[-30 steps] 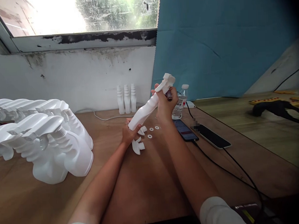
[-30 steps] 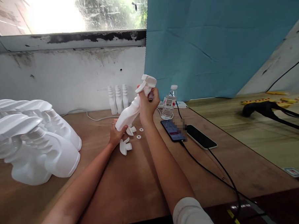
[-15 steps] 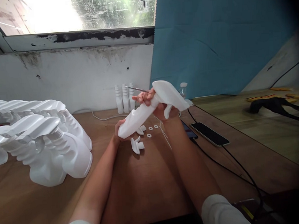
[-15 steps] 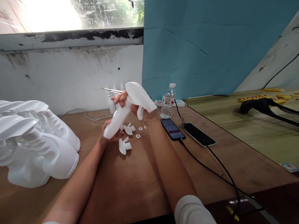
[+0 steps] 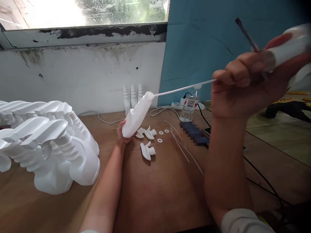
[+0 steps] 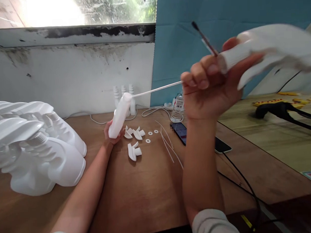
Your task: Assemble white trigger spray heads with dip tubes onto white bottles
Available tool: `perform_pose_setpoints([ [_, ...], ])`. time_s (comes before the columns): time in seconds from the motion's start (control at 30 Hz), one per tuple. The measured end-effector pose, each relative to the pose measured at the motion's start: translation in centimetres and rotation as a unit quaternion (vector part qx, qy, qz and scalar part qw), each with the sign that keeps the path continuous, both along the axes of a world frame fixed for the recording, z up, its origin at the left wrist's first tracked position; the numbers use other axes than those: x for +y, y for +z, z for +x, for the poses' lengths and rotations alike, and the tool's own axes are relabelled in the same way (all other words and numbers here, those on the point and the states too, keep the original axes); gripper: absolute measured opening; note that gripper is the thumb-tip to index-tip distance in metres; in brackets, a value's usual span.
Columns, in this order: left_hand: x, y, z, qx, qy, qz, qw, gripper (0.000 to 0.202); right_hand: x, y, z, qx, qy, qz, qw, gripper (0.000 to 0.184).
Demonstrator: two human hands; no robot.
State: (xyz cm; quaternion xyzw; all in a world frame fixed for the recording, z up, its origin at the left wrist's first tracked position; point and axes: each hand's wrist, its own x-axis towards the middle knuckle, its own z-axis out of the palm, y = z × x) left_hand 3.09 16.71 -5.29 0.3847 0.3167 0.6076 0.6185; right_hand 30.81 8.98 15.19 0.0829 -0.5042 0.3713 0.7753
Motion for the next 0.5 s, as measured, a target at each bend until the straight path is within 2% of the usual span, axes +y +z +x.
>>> perform_pose_setpoints([
  [0.07,0.7,0.2,-0.3,-0.035,0.056,0.013,0.998,0.049,-0.1,0.8,2.5,0.001,-0.038,-0.034,0.999,0.012],
  [0.1,1.1,0.2,-0.4,-0.032,0.088,0.027,0.995,0.049,0.0,0.8,3.6,-0.019,-0.049,-0.065,0.997,0.014],
  [0.2,2.5,-0.1,-1.0,-0.016,0.181,0.051,0.982,0.045,0.6,-0.6,5.6,-0.084,-0.072,-0.165,0.98,0.027],
  [0.33,4.8,-0.9,-2.3,0.065,0.323,0.054,0.943,0.037,1.2,-5.5,5.6,-0.194,-0.055,-0.343,0.917,0.027],
  [0.43,6.4,-1.1,-3.0,0.173,0.412,0.03,0.894,0.035,1.1,-9.4,5.1,-0.198,-0.026,-0.448,0.871,0.029],
  [0.5,7.3,-1.1,-3.2,0.256,0.444,0.012,0.859,0.035,1.1,-11.2,4.9,-0.21,0.001,-0.492,0.845,0.029],
])
